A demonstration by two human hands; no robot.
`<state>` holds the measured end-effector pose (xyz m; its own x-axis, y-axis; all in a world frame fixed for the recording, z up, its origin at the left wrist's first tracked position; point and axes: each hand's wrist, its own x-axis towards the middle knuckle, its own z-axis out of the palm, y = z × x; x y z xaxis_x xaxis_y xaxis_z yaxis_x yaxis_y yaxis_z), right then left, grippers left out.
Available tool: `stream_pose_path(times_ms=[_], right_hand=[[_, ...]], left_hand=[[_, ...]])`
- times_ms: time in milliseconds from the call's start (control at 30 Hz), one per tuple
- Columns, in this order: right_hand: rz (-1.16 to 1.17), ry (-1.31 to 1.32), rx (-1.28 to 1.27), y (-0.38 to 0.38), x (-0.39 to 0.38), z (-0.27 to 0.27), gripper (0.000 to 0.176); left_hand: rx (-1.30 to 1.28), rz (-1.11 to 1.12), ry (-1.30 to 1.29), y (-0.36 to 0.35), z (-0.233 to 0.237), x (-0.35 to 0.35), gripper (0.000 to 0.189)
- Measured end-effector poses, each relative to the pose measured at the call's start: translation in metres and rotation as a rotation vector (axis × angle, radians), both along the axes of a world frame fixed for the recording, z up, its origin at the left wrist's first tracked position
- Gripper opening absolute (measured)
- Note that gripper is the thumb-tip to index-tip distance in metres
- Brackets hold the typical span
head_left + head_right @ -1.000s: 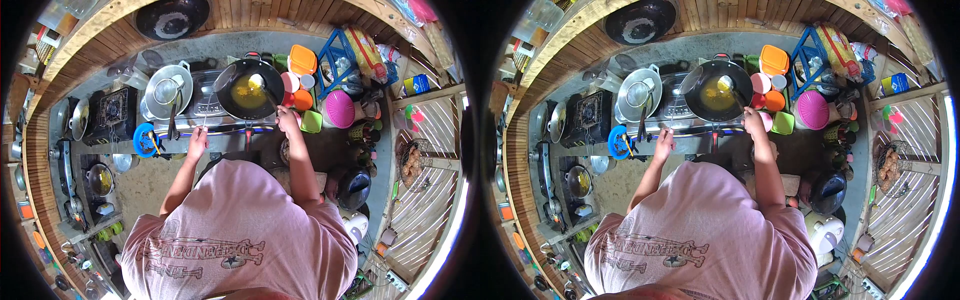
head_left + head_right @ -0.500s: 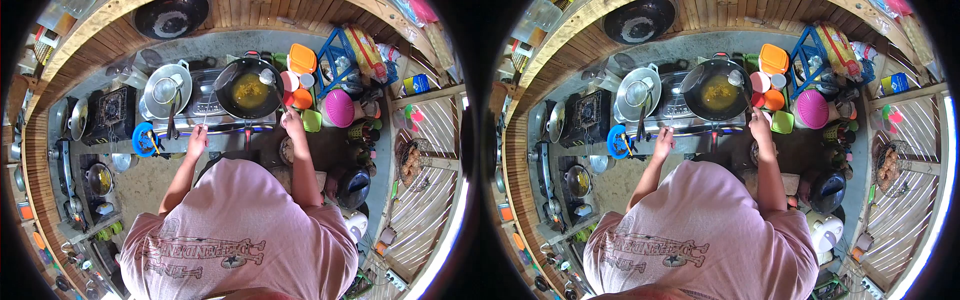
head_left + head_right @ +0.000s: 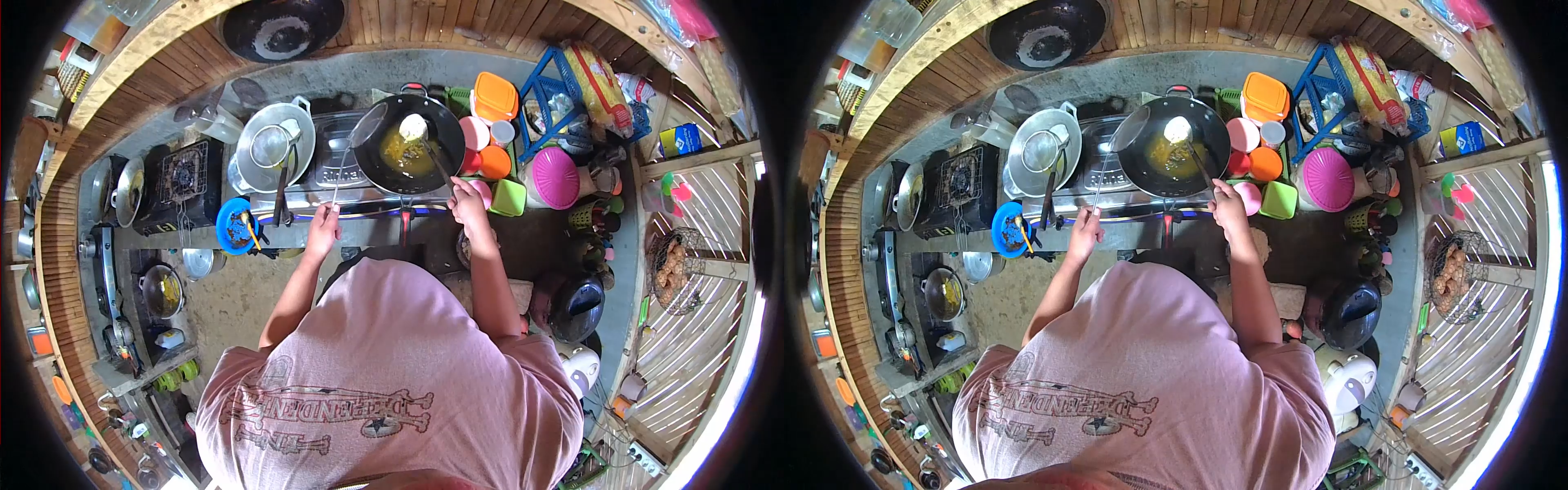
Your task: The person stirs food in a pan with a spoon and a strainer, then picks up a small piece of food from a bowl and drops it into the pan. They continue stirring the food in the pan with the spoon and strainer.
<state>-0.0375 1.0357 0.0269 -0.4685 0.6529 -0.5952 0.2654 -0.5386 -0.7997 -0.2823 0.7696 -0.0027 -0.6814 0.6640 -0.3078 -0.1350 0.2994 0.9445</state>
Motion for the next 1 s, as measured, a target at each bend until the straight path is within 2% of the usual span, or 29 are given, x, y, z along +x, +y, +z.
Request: stream_pose_path(times_ms=[133, 200, 267, 333, 433, 567, 633, 667, 767, 800, 867, 933, 1000], right_hand=[[0.033, -0.029, 0.185, 0.005, 0.003, -0.013, 0.037], [0.047, -0.105, 0.462, 0.009, 0.006, -0.018, 0.037], [0.035, -0.114, 0.512, 0.02, 0.013, -0.043, 0.038], [0.123, -0.286, 0.609, 0.017, 0.016, -0.012, 0.039], [0.118, -0.39, 0.71, 0.019, 0.018, -0.019, 0.039], [0.137, -0.469, 0.693, 0.017, 0.016, -0.015, 0.039], [0.152, -0.478, 0.816, 0.017, 0.016, -0.031, 0.039], [0.15, -0.477, 0.816, 0.017, 0.014, -0.045, 0.039], [0.008, -0.14, 0.295, 0.008, 0.005, -0.043, 0.037], [0.008, -0.139, 0.296, 0.005, 0.005, -0.032, 0.037], [-0.043, 0.018, -0.064, -0.001, 0.004, -0.018, 0.037], [-0.033, 0.01, -0.032, -0.004, 0.002, -0.017, 0.036], [0.032, -0.079, 0.407, -0.003, 0.001, -0.031, 0.036]], left_hand=[[-0.007, 0.003, 0.007, -0.001, -0.002, 0.0, 0.033], [0.004, -0.007, -0.001, -0.001, -0.002, 0.001, 0.032], [-0.017, -0.008, 0.009, 0.001, 0.004, 0.004, 0.032], [-0.038, -0.01, 0.018, 0.0, 0.004, 0.007, 0.032], [-0.03, -0.02, 0.026, 0.001, 0.0, 0.008, 0.032], [-0.021, -0.021, 0.023, 0.002, -0.001, 0.012, 0.033], [-0.027, -0.03, 0.03, 0.002, -0.002, 0.014, 0.033], [-0.036, -0.041, 0.02, 0.001, -0.004, 0.014, 0.031], [-0.037, -0.058, 0.006, 0.001, -0.004, 0.016, 0.03], [-0.031, -0.061, 0.001, 0.002, -0.003, 0.016, 0.03], [-0.026, -0.062, 0.009, 0.003, -0.004, 0.016, 0.03], [-0.021, -0.063, 0.017, 0.003, -0.004, 0.016, 0.031], [-0.023, -0.049, -0.007, 0.004, -0.005, 0.014, 0.031]])
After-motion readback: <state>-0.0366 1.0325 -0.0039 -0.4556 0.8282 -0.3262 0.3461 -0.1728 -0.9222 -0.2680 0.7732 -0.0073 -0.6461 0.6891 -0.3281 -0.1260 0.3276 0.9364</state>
